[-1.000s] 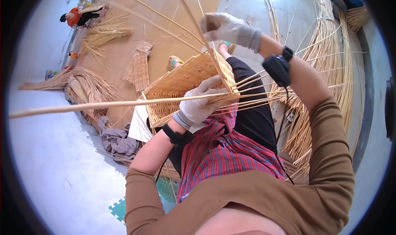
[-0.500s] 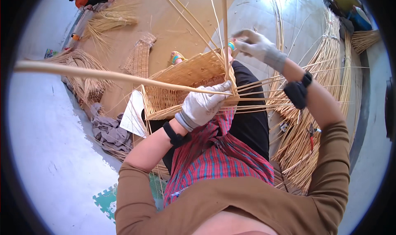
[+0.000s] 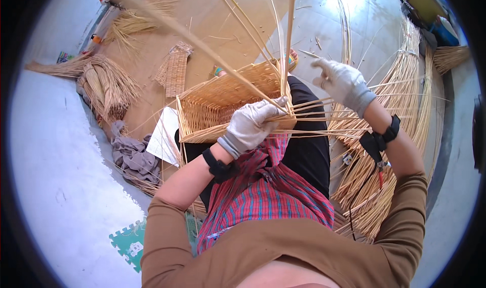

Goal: Weaving the sides and top edges of a rectangular wicker basket using long plant fibers.

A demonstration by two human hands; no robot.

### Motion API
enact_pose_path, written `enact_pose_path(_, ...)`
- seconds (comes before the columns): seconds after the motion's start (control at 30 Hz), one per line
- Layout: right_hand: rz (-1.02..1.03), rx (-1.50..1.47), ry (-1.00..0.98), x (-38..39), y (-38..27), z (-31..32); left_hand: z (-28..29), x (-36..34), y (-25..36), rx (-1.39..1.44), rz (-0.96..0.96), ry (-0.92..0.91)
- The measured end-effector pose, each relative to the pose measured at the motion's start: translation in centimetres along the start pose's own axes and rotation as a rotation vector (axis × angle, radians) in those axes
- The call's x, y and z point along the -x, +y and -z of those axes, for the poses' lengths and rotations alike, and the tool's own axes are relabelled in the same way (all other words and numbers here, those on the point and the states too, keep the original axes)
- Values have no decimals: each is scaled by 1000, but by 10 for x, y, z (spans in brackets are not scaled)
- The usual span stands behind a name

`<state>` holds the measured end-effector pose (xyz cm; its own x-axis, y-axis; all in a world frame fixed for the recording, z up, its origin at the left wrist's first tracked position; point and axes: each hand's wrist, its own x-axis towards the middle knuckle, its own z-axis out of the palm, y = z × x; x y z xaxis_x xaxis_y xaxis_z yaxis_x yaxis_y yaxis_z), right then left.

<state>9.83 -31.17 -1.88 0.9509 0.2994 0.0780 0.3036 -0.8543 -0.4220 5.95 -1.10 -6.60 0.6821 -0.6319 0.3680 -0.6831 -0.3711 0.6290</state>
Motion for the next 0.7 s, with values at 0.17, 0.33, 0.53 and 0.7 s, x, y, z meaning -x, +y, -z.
enact_pose_path(0.17,-129,116,-381,26,-23,10,-3,1,7,-10,-4,61)
enact_pose_path(0.33,-337,-233,-477,33,3,-23,-12,-2,4,-8,7,108)
enact_pose_path(0.53,216,-79,451,66,-67,-10,0,5,24,-39,74,84)
enact_pose_path(0.7,-405,-928,158,116,-48,-82,-26,-4,23,135,213,207)
